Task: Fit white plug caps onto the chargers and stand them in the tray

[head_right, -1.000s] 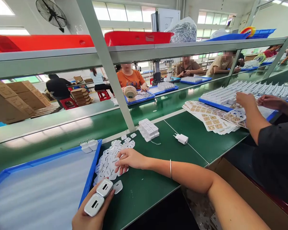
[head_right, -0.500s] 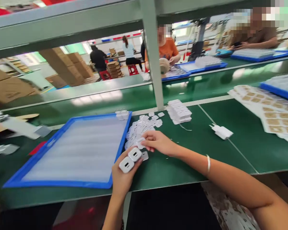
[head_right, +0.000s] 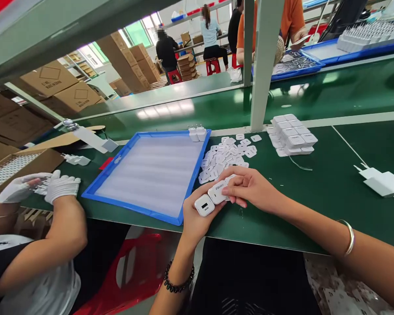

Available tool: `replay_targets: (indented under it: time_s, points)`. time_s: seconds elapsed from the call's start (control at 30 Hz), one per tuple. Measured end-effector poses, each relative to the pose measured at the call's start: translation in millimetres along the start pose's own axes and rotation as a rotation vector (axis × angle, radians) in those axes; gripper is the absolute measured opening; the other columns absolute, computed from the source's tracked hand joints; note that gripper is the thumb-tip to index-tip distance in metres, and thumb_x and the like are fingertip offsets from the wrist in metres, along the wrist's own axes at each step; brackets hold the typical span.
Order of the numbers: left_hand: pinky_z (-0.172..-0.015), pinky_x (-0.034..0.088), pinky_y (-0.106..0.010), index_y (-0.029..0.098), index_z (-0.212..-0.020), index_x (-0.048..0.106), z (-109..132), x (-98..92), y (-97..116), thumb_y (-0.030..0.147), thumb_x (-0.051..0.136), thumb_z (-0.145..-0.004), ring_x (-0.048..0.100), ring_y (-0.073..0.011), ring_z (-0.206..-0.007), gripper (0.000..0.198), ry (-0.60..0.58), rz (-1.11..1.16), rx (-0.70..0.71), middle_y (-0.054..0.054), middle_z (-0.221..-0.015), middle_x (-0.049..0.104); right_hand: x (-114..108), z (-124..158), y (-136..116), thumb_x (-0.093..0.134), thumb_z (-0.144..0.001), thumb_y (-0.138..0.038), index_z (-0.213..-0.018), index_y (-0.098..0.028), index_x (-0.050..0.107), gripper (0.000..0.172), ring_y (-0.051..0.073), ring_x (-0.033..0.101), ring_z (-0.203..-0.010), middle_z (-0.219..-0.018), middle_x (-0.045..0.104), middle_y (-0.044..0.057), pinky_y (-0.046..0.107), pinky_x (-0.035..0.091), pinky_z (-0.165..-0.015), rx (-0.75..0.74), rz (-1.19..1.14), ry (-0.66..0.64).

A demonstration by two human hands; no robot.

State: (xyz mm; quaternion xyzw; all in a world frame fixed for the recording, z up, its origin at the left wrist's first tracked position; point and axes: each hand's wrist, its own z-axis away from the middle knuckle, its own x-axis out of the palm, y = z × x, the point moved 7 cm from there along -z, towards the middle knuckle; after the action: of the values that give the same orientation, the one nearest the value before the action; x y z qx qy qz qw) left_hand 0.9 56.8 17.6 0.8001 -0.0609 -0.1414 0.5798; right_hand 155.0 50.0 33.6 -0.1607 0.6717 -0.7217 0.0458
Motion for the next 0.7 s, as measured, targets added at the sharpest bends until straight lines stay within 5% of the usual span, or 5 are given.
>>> replay_targets:
  time_s: [0.7]
  points:
    - [-0.093,0.062,-0.034,0.019,-0.119,0.074,0.6,-0.6,-0.8,0.025,0.084,-0.079,0.076,-0.0237,-0.104,0.042,0.027,-0.044,0.05,-0.01,-0.117,0.078,-0.5,6.3,5.8,0.079,-0.085,-0.034,-0.109,-0.015,0.075,0.031,0.004,0.047,-0.035,-0.056,0.066,-0.002,0.02,0.036,-0.042,0.069,0.082,0.082]
